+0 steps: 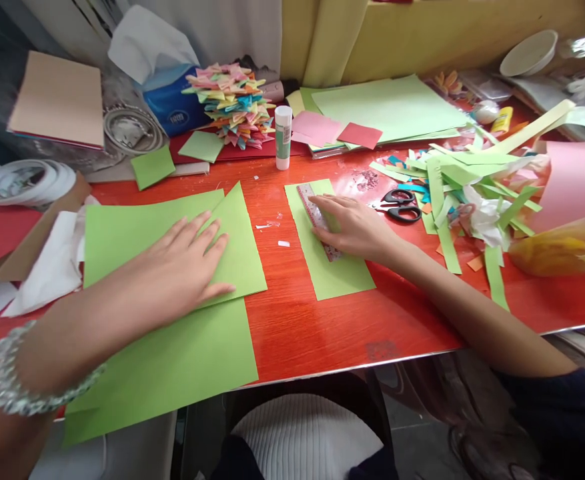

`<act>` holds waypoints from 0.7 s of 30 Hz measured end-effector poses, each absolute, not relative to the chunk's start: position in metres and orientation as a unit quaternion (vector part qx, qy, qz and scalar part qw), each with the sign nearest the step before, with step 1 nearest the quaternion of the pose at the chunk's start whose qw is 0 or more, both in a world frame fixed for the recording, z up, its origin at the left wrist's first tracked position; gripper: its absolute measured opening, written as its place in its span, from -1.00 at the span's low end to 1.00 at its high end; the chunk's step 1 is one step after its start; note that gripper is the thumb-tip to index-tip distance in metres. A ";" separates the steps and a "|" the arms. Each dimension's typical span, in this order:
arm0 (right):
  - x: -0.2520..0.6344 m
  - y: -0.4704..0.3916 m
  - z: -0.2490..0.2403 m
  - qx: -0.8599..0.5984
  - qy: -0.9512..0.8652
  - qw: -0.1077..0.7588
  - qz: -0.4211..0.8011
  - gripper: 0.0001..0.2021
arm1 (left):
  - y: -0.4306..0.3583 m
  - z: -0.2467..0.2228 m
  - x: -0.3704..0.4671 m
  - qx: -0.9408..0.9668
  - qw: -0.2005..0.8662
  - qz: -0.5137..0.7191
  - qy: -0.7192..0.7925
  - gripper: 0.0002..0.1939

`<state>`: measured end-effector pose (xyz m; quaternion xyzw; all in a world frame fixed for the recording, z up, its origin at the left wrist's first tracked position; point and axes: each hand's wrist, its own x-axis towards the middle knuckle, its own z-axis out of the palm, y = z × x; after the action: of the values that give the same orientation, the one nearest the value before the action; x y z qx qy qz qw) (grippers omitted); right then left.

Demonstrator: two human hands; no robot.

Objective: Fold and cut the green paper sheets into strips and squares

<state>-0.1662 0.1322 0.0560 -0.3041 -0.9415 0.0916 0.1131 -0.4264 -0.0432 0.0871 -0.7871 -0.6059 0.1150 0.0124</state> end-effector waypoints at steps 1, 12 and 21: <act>-0.166 0.131 0.058 -0.314 -0.940 0.103 0.082 -0.44 | -0.052 0.087 -0.427 -0.787 0.017 0.114 -0.606 -0.14; -0.164 0.140 0.044 -0.321 -0.942 0.094 -0.022 -0.47 | -0.071 0.100 -0.428 -0.718 -0.122 0.213 -0.652 -0.33; -0.137 0.125 0.083 -0.321 -0.877 0.356 -0.023 -0.64 | -0.079 0.102 -0.441 -0.691 -0.161 0.166 -0.685 -0.21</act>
<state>-0.1365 0.1253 0.0831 -0.3214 -0.8771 -0.0232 0.3561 -0.4407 -0.0790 0.1022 -0.6910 -0.6849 0.1656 -0.1613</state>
